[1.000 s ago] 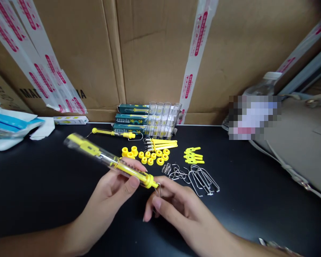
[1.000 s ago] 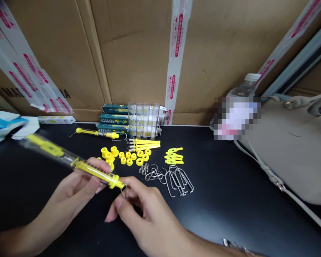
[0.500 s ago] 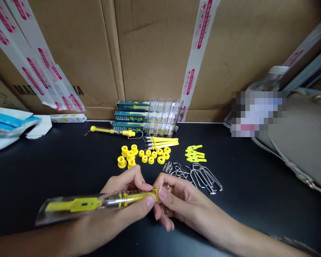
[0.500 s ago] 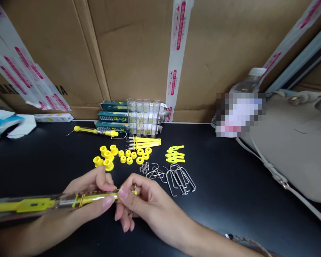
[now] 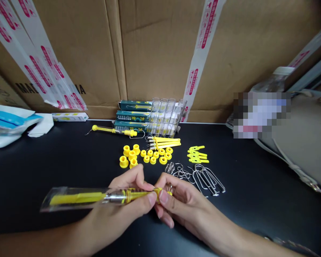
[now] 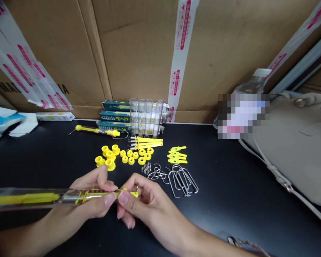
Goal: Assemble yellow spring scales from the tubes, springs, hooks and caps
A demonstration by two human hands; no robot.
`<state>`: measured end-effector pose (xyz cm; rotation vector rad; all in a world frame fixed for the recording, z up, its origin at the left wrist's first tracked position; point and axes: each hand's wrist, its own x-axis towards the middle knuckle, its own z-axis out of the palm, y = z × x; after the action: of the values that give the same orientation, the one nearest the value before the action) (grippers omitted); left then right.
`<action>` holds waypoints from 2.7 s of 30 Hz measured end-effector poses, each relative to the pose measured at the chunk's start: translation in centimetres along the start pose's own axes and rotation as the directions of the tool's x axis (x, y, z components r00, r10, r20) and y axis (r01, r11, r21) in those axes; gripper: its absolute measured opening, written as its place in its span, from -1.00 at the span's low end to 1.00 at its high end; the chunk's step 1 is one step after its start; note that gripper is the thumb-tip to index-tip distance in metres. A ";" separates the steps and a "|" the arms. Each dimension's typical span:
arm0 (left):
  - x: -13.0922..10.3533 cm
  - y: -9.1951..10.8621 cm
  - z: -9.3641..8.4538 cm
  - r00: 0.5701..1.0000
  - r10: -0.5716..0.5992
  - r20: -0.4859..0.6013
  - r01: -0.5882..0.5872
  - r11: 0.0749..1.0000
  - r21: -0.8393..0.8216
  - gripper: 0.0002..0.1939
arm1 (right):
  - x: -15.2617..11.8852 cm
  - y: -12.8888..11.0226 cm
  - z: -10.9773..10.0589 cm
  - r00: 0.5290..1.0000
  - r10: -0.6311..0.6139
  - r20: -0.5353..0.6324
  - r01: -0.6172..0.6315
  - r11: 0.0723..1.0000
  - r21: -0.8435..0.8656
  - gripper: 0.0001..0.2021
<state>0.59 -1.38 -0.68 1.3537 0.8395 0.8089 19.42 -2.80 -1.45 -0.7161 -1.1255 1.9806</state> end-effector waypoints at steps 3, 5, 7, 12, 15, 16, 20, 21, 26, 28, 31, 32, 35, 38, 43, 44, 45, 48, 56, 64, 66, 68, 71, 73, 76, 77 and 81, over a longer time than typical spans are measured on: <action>0.4 0.1 0.2 0.998 -0.054 0.020 0.056 0.990 -0.126 -0.62 | -0.1 0.0 0.2 0.999 -0.004 -0.036 0.003 1.000 -0.024 -0.69; 0.6 0.1 0.3 0.998 -0.064 0.026 0.068 0.982 -0.176 -0.62 | -0.1 -0.1 0.4 0.998 -0.008 -0.055 0.006 1.000 -0.026 -0.68; 0.7 0.1 0.4 0.997 -0.069 0.034 0.075 0.975 -0.211 -0.63 | -0.1 -0.3 0.6 0.997 -0.006 -0.073 0.005 1.000 -0.014 -0.67; 0.6 0.0 0.3 0.995 -0.091 0.028 0.095 0.966 -0.241 -0.69 | 0.0 -0.2 1.0 0.992 -0.007 -0.124 0.010 1.000 0.022 -0.65; 0.6 -0.2 0.2 0.996 -0.087 0.015 0.088 0.967 -0.240 -0.71 | -0.1 0.1 1.3 0.990 -0.011 -0.139 0.017 0.999 0.038 -0.65; 0.6 -0.2 0.2 0.996 -0.091 0.010 0.091 0.966 -0.242 -0.71 | -0.1 0.2 1.3 0.990 -0.016 -0.143 0.022 0.999 0.037 -0.65; 0.5 -0.3 0.3 0.992 -0.127 -0.014 0.118 0.952 -0.282 -0.67 | 0.0 0.0 1.1 0.993 -0.026 -0.117 0.026 1.000 -0.002 -0.65; 0.5 -0.2 0.3 0.991 -0.132 -0.016 0.122 0.948 -0.294 -0.65 | 0.0 -0.1 1.0 0.997 -0.006 -0.077 0.005 1.000 -0.021 -0.65; 0.5 0.1 0.2 0.988 -0.156 0.021 0.156 0.947 -0.280 -0.52 | 0.0 -0.9 0.5 0.965 0.176 0.193 -0.144 0.975 -0.171 -0.66; 0.5 0.2 0.0 0.984 -0.169 0.052 0.177 0.946 -0.273 -0.51 | -0.2 -1.1 0.5 0.951 0.216 0.219 -0.166 0.960 -0.227 -0.64; 0.5 0.3 -0.2 0.980 -0.188 0.061 0.198 0.943 -0.266 -0.52 | -0.3 -1.2 0.5 0.945 0.219 0.243 -0.159 0.956 -0.246 -0.55; 0.5 0.3 -0.2 0.980 -0.191 0.063 0.201 0.944 -0.263 -0.53 | -0.2 -1.2 0.4 0.941 0.215 0.261 -0.153 0.959 -0.240 -0.52; 0.5 0.5 0.0 0.979 -0.193 0.064 0.203 0.947 -0.249 -0.55 | 0.0 -1.5 0.3 0.925 0.241 0.294 -0.175 0.957 -0.233 -0.53; 0.6 0.7 0.5 0.978 -0.208 0.012 0.204 0.945 -0.257 -0.57 | 0.0 -1.8 0.6 0.934 0.255 0.250 -0.172 0.935 -0.311 -0.58; 0.6 0.6 1.0 0.982 -0.179 -0.059 0.157 0.950 -0.270 -0.64 | -0.3 -1.9 1.6 0.981 0.103 0.164 0.040 0.721 -0.692 -0.61; 0.5 0.5 1.1 0.983 -0.170 -0.073 0.145 0.952 -0.271 -0.65 | -0.3 -1.9 1.7 0.984 0.069 0.165 0.080 0.656 -0.751 -0.63; 0.4 0.4 1.2 0.983 -0.161 -0.084 0.133 0.953 -0.271 -0.66 | -0.4 -1.8 1.8 0.985 0.034 0.167 0.115 0.590 -0.799 -0.65; 0.0 0.1 1.4 0.985 -0.133 -0.111 0.098 0.956 -0.278 -0.69 | -0.6 -1.4 2.0 0.984 -0.050 0.173 0.178 0.403 -0.898 -0.65; 0.3 -0.3 2.0 0.984 -0.089 -0.157 0.049 0.968 -0.246 -0.71 | -0.5 0.3 1.3 0.949 -0.222 0.222 0.213 -0.066 -0.975 -0.57; 0.5 0.3 2.0 0.959 -0.130 -0.252 0.059 0.961 -0.271 -0.67 | -0.5 0.8 0.7 0.870 -0.416 0.265 0.190 -0.214 -0.958 -0.76; 0.6 0.4 2.0 0.954 -0.142 -0.263 0.065 0.957 -0.283 -0.65 | -0.7 0.6 0.6 0.874 -0.426 0.235 0.191 -0.145 -0.971 -0.86; 0.7 0.5 1.9 0.964 -0.121 -0.236 0.053 0.959 -0.278 -0.63 | -0.9 0.3 0.7 0.897 -0.397 0.196 0.197 -0.040 -0.980 -0.94; 0.7 0.5 1.9 0.975 -0.073 -0.208 0.016 0.965 -0.263 -0.60 | -1.2 0.0 0.8 0.923 -0.360 0.138 0.188 0.107 -0.976 -0.88; 0.7 0.3 1.9 0.979 -0.057 -0.194 0.006 0.967 -0.254 -0.60 | -1.4 -0.3 0.8 0.926 -0.364 0.102 0.177 0.180 -0.968 -0.83; 0.5 0.1 1.9 0.988 -0.043 -0.147 0.008 0.973 -0.230 -0.61 | -1.7 -0.5 0.6 0.930 -0.359 0.079 0.178 0.253 -0.951 -0.86; 0.4 0.1 1.9 0.990 -0.038 -0.134 0.007 0.975 -0.221 -0.61 | -1.8 -0.6 0.5 0.936 -0.345 0.070 0.174 0.278 -0.945 -0.88; 0.3 0.2 1.7 0.995 -0.040 -0.086 0.025 0.984 -0.175 -0.62 | -2.4 -0.8 0.2 0.939 -0.343 0.030 0.156 0.348 -0.924 -0.80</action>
<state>2.19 -1.91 -0.39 1.1543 0.8383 0.9013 20.86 -4.55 -0.39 -1.1363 -2.1041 0.8180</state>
